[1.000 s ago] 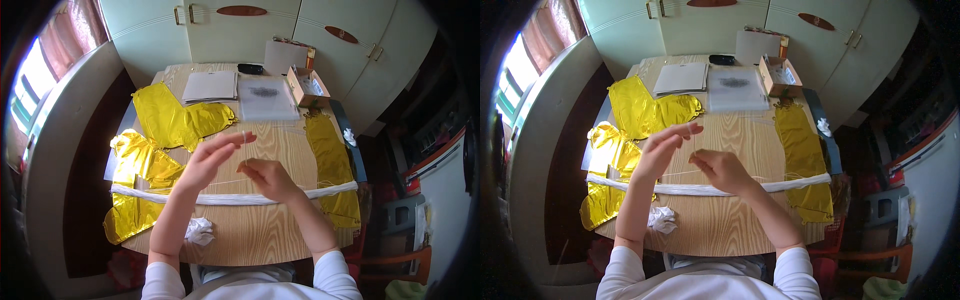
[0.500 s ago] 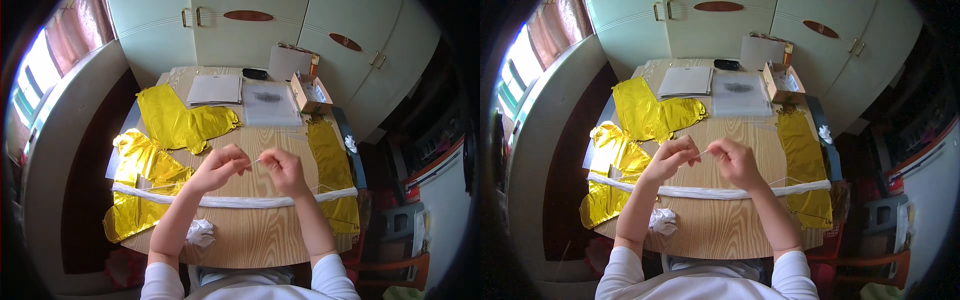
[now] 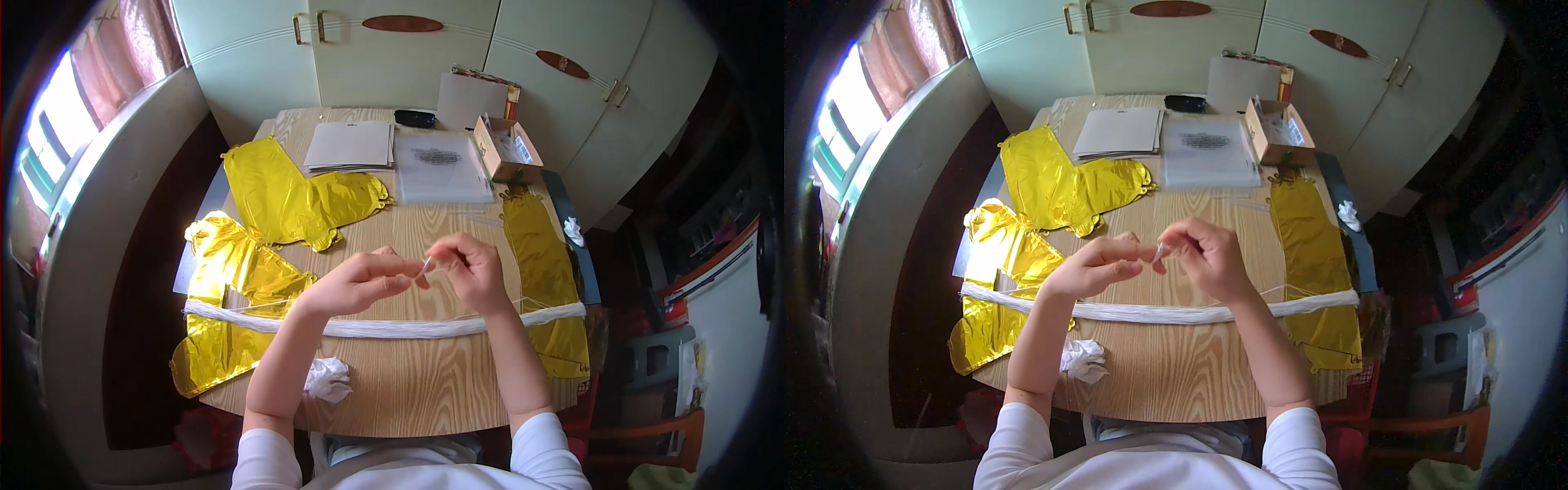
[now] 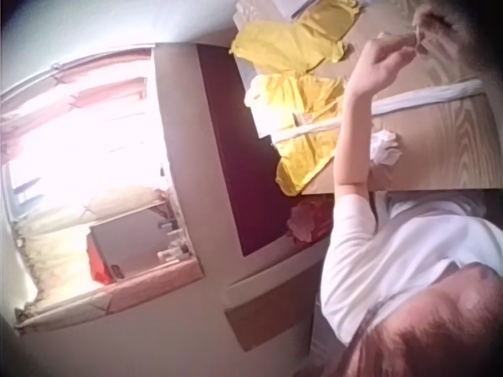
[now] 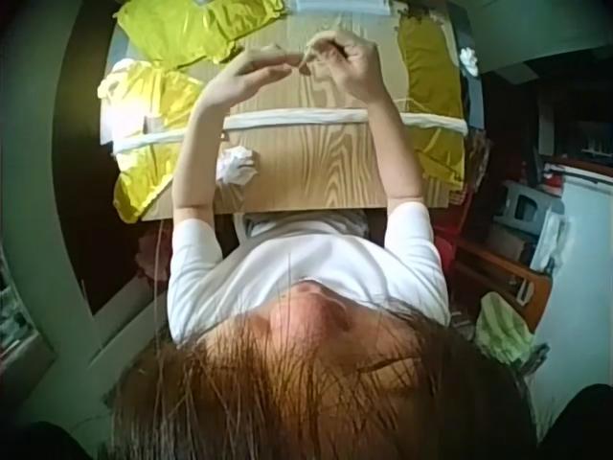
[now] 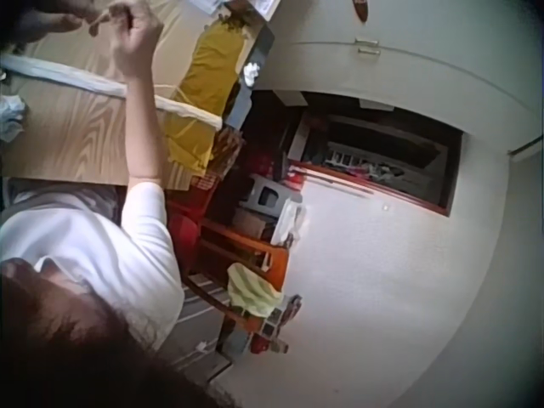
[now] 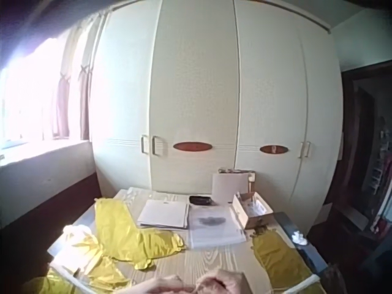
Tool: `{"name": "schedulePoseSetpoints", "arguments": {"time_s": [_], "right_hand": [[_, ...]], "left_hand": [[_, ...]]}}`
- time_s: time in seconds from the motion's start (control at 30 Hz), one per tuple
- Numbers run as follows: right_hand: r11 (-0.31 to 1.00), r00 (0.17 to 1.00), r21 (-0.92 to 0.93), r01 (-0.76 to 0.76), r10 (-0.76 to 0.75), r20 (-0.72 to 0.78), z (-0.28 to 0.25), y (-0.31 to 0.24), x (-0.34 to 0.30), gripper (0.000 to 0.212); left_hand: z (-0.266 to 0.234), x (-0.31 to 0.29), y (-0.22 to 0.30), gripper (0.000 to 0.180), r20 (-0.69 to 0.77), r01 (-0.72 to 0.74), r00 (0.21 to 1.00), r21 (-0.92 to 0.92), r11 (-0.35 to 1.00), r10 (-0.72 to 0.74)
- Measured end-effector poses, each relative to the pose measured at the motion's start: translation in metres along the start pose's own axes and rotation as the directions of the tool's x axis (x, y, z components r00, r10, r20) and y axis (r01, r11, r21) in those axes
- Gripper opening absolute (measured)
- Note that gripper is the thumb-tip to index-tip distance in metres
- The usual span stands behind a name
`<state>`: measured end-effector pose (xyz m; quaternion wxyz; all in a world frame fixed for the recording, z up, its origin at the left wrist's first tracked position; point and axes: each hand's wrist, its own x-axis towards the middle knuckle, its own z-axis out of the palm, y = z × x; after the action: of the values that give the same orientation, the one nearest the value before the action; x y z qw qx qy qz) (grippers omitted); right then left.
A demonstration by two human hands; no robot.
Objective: Smoothing gold foil sheets onto cardboard bases and preparing elastic cords for packaging assembly.
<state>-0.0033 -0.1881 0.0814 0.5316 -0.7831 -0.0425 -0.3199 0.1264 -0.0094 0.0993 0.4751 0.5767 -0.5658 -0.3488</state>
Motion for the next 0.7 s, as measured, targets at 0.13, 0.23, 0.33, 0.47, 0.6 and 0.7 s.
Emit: {"name": "schedulePoseSetpoints", "arguments": {"time_s": [0.13,0.23,0.33,0.47,0.6,0.7], "right_hand": [[0.991,0.988,0.055,-0.120,0.114,0.101,0.008,0.022,-0.004,0.015],[0.981,0.973,-0.187,0.048,-0.004,0.231,0.012,0.004,-0.007,0.020],[0.978,0.963,-0.158,0.134,-0.091,0.255,0.006,-0.010,-0.004,0.015],[0.996,0.999,-0.088,-0.015,0.018,0.043,-0.001,-0.010,-0.002,0.010],[0.982,0.986,-0.188,0.016,0.016,0.169,0.011,0.001,-0.008,0.012],[0.938,0.933,-0.295,0.179,-0.067,0.354,0.013,-0.014,-0.010,0.012]], "left_hand": [[0.002,0.001,-0.017,0.039,-0.020,-0.085,0.996,-0.406,0.910,0.084],[0.004,0.004,-0.009,0.038,-0.194,-0.179,0.977,-0.550,0.816,0.083],[0.001,0.002,-0.008,0.036,-0.206,-0.062,0.978,-0.234,0.970,0.013],[-0.001,-0.001,0.000,0.030,0.022,-0.036,0.999,-0.187,0.982,0.041],[-0.002,-0.005,-0.006,0.032,-0.047,-0.145,0.989,-0.450,0.881,0.139],[0.002,-0.001,-0.002,0.034,-0.230,-0.176,0.970,-0.457,0.872,0.075]]}}
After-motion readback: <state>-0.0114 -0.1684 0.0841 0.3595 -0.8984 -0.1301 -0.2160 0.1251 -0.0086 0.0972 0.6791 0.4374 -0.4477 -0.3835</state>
